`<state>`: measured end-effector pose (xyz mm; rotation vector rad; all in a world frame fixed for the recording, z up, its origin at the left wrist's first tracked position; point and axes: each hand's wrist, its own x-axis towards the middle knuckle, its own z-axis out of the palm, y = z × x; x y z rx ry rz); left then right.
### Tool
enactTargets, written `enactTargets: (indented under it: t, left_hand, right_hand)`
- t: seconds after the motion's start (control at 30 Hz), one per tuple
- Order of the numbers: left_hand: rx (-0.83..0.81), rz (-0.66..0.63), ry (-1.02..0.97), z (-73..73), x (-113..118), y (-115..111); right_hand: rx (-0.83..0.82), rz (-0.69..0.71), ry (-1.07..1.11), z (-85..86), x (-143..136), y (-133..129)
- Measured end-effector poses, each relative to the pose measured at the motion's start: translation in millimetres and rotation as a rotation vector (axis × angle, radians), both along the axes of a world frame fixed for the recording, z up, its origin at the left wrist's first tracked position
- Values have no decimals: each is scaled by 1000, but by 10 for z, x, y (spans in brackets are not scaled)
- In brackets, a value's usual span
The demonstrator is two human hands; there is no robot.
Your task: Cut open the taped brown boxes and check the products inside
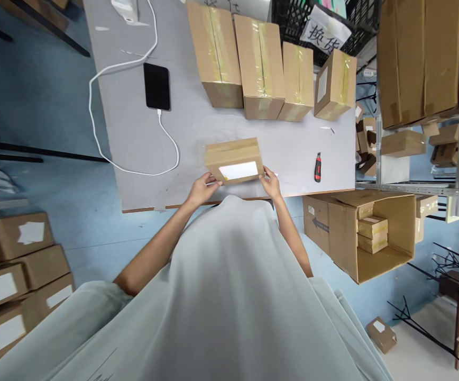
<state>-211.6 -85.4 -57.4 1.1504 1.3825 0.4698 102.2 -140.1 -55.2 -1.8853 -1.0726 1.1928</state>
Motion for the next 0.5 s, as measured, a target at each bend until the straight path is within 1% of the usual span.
enactTargets:
  t: [0.07, 0.17, 0.27, 0.4, 0.5]
  left_hand:
    - [23, 33, -37, 42, -31, -16]
    - [27, 47, -56, 76, -43, -23]
    - [0, 34, -37, 67, -27, -4]
    - [-42, 38, 23, 13, -15, 33]
    - [-71, 32, 63, -16, -4, 45]
  right_hand:
    - [55, -9, 7, 72, 55, -13]
    - [53, -4, -21, 115, 121, -11]
    - [-2, 23, -16, 95, 165, 3]
    - [-80, -2, -44, 49, 177, 14]
    - [-81, 12, -72, 36, 128, 24]
